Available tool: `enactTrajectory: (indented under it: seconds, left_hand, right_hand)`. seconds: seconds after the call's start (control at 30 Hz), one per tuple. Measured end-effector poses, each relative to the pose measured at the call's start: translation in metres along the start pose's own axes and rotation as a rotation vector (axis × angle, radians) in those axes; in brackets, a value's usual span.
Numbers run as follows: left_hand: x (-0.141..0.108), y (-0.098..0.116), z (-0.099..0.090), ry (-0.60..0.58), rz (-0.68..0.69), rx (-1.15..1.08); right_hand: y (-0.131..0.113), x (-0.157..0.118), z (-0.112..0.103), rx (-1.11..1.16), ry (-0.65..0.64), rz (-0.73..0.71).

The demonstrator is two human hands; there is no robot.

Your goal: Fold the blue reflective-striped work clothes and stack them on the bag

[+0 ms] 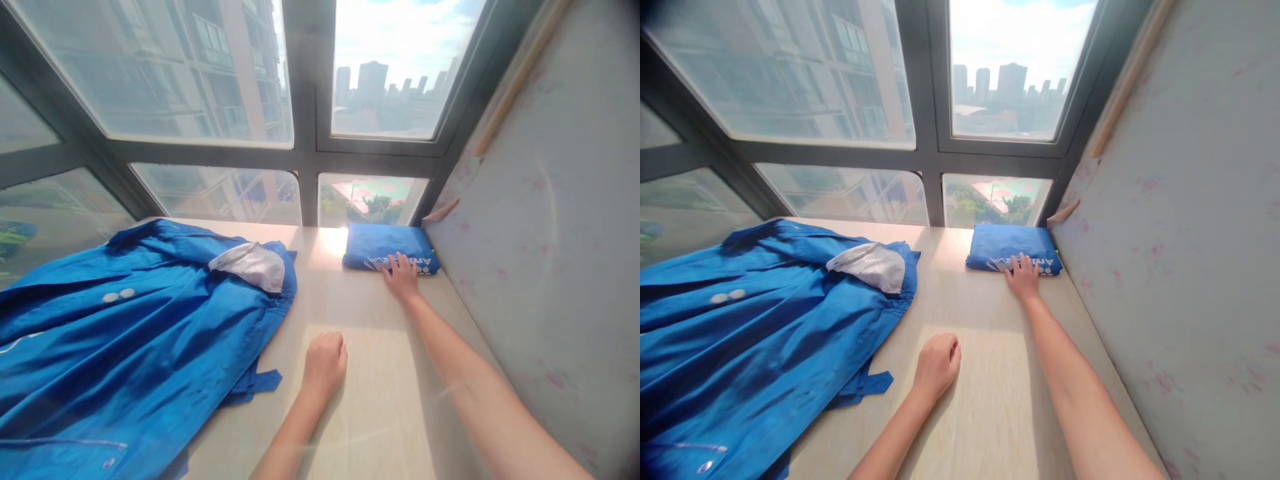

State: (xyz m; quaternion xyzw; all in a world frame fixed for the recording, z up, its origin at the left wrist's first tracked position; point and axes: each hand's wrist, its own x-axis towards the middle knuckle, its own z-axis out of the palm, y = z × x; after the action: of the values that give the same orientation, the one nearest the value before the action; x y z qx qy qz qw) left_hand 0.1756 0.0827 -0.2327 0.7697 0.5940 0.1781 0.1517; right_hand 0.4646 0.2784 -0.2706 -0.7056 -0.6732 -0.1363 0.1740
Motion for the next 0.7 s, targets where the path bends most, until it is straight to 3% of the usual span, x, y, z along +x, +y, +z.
enactTrajectory:
  seconds: [0.2,0.37,0.53,0.7]
  left_hand:
    - [0.0,0.002,-0.001,-0.006,-0.004,0.0]
    - [-0.001,0.001,-0.001,0.018,-0.005,0.002]
    - [-0.002,0.001,-0.002,0.044,0.018,-0.011]
    - [-0.002,-0.004,0.001,0.084,0.019,-0.059]
  right_hand:
    - [0.007,-0.008,-0.001,0.047,0.015,-0.021]
    - [0.008,-0.036,-0.02,0.038,-0.023,-0.03]
    - [0.003,-0.084,-0.046,0.055,0.003,-0.007]
    - [0.012,-0.15,-0.071,0.134,0.098,-0.067]
